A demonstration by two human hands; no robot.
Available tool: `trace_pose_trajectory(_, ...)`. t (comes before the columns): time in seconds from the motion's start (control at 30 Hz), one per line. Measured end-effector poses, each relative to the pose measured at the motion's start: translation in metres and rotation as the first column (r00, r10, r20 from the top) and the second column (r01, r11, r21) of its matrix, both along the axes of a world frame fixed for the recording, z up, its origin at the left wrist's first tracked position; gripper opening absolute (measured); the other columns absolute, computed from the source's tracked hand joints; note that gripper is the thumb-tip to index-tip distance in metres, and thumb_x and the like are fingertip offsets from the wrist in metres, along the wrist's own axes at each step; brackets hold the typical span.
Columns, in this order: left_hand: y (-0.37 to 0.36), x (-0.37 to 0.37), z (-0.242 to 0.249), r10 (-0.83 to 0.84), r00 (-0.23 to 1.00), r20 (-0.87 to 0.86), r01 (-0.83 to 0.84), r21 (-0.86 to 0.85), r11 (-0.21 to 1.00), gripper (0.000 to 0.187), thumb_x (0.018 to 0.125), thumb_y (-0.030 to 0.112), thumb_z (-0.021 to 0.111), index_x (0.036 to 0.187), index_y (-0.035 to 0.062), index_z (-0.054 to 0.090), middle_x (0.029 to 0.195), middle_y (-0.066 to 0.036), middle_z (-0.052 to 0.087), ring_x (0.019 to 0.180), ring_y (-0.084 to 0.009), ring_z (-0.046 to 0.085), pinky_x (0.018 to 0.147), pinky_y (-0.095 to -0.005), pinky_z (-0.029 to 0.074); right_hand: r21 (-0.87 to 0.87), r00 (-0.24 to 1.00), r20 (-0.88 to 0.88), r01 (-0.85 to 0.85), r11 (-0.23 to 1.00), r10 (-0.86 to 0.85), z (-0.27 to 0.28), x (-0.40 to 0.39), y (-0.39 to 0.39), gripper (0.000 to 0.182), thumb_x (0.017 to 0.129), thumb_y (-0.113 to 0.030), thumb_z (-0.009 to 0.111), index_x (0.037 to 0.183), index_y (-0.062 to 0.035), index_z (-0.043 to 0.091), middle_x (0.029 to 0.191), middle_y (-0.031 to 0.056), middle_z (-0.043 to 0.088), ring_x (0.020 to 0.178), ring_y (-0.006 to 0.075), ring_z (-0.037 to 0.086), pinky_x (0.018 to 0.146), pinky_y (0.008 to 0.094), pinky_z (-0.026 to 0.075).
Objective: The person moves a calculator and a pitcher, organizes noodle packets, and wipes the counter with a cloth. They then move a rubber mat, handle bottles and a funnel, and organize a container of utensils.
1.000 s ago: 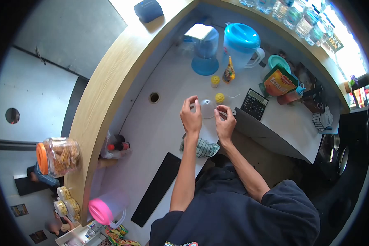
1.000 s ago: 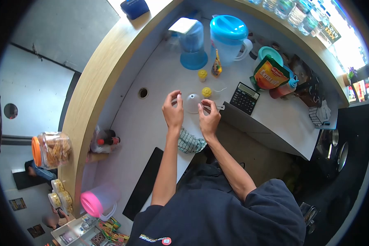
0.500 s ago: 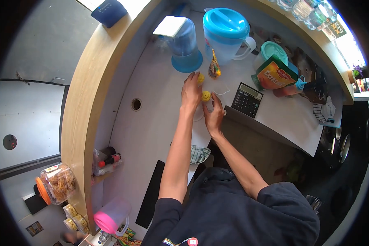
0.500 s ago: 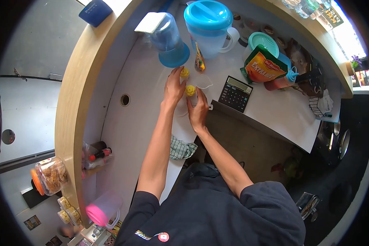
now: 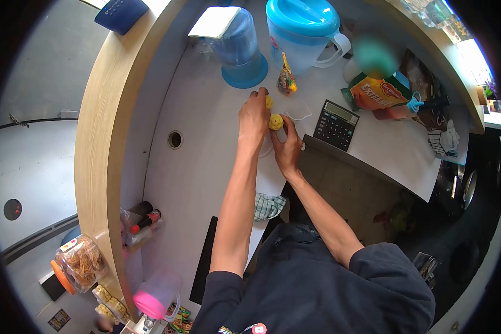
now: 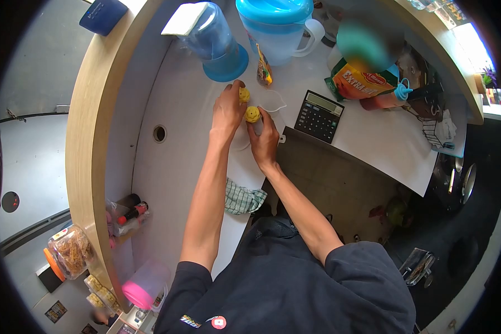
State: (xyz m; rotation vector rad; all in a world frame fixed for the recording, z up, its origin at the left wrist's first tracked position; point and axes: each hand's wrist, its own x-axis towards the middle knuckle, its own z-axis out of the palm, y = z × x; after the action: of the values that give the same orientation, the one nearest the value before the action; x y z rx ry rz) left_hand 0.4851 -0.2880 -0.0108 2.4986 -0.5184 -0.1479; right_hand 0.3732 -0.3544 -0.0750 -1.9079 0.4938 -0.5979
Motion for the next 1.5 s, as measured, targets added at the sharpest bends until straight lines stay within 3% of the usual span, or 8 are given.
trace_pose_trajectory(0.13, 0.008, -0.004, 0.016, 0.02, 1.0, 0.01, -0.019, -0.111, 0.994, 0.041, 0.081, 0.001, 0.069, 0.119, 0.0058, 0.058, 0.107, -0.018, 0.067, 0.101, -0.0425, 0.065, 0.082, -0.0502, 0.054, 0.008, 0.999, 0.04, 0.004, 1.0, -0.004, 0.012, 0.0, 0.004, 0.048, 0.087, -0.004, 0.076, 0.131, 0.001, 0.059, 0.12, 0.0222, 0.068, 0.11, 0.0362, 0.069, 0.092, 0.0414, 0.056)
trace_pose_trajectory(0.23, 0.018, -0.009, 0.04, 0.07, 0.995, 0.068, -0.056, -0.183, 0.981, 0.038, 0.08, -0.004, 0.066, 0.117, 0.0042, 0.062, 0.112, -0.019, 0.067, 0.101, -0.0424, 0.067, 0.084, -0.0495, 0.056, -0.01, 0.998, 0.065, -0.015, 1.0, 0.016, 0.03, 0.003, 0.01, 0.049, 0.086, -0.004, 0.076, 0.132, 0.0003, 0.058, 0.12, 0.0208, 0.069, 0.109, 0.0341, 0.069, 0.093, 0.0412, 0.057)
trace_pose_trajectory(0.53, 0.098, -0.069, 0.111, 0.367, 0.914, 0.174, -0.276, -0.396, 0.876, 0.045, 0.08, 0.002, 0.077, 0.123, 0.0067, 0.066, 0.115, -0.013, 0.069, 0.103, -0.0276, 0.07, 0.093, -0.0377, 0.059, -0.076, 0.945, 0.263, -0.181, 0.981, 0.195, 0.114, 0.006, 0.053, 0.055, 0.083, -0.003, 0.08, 0.133, -0.0028, 0.059, 0.123, 0.0158, 0.067, 0.112, 0.03, 0.067, 0.094, 0.0392, 0.057)
trace_pose_trajectory(0.83, 0.226, -0.193, 0.15, 0.764, 0.637, 0.104, -0.576, -0.594, 0.561, 0.059, 0.081, 0.0, 0.081, 0.136, 0.0022, 0.058, 0.123, -0.017, 0.068, 0.114, -0.0277, 0.069, 0.096, -0.0382, 0.059, -0.153, 0.721, 0.383, -0.568, 0.809, 0.578, 0.178, -0.038, 0.182, 0.051, 0.08, -0.001, 0.082, 0.127, -0.0017, 0.062, 0.118, 0.0152, 0.069, 0.108, 0.0295, 0.068, 0.092, 0.0384, 0.058)
trace_pose_trajectory(1.03, 0.315, -0.289, 0.118, 0.944, 0.329, 0.0, -0.705, -0.665, 0.246, 0.055, 0.081, 0.0, 0.081, 0.132, 0.0014, 0.061, 0.122, -0.016, 0.069, 0.111, -0.0273, 0.069, 0.095, -0.0374, 0.058, -0.107, 0.524, 0.312, -0.809, 0.577, 0.792, 0.17, -0.101, 0.297, 0.051, 0.08, -0.001, 0.081, 0.127, -0.0022, 0.062, 0.116, 0.0165, 0.069, 0.106, 0.0311, 0.069, 0.091, 0.0384, 0.058)
trace_pose_trajectory(1.07, 0.328, -0.303, 0.104, 0.966, 0.254, -0.049, -0.729, -0.667, 0.157, 0.052, 0.081, 0.0, 0.081, 0.13, 0.0006, 0.062, 0.121, -0.015, 0.069, 0.11, -0.0267, 0.07, 0.096, -0.0367, 0.058, -0.09, 0.491, 0.287, -0.841, 0.533, 0.823, 0.161, -0.112, 0.315, 0.051, 0.08, -0.001, 0.08, 0.127, -0.0024, 0.061, 0.116, 0.0167, 0.068, 0.106, 0.0312, 0.069, 0.091, 0.0384, 0.058)
trace_pose_trajectory(1.2, 0.382, -0.339, 0.044, 0.986, 0.113, -0.121, -0.728, -0.686, -0.001, 0.05, 0.081, -0.002, 0.08, 0.128, -0.0018, 0.063, 0.121, -0.016, 0.068, 0.107, -0.0264, 0.07, 0.095, -0.0361, 0.058, 0.007, 0.422, 0.166, -0.904, 0.427, 0.891, 0.119, -0.147, 0.378, 0.046, 0.083, -0.001, 0.078, 0.126, 0.0005, 0.06, 0.119, 0.017, 0.068, 0.11, 0.0295, 0.069, 0.096, 0.0386, 0.058)
trace_pose_trajectory(1.5, 0.462, -0.335, -0.044, 0.96, 0.169, -0.222, -0.731, -0.682, -0.029, 0.047, 0.08, -0.003, 0.081, 0.123, -0.0019, 0.063, 0.124, -0.015, 0.064, 0.113, -0.0271, 0.067, 0.099, -0.0366, 0.056, 0.084, 0.503, 0.054, -0.863, 0.498, 0.863, 0.03, -0.162, 0.458, 0.044, 0.086, -0.001, 0.075, 0.127, 0.0023, 0.059, 0.121, 0.0167, 0.068, 0.114, 0.0289, 0.067, 0.096, 0.0397, 0.058)
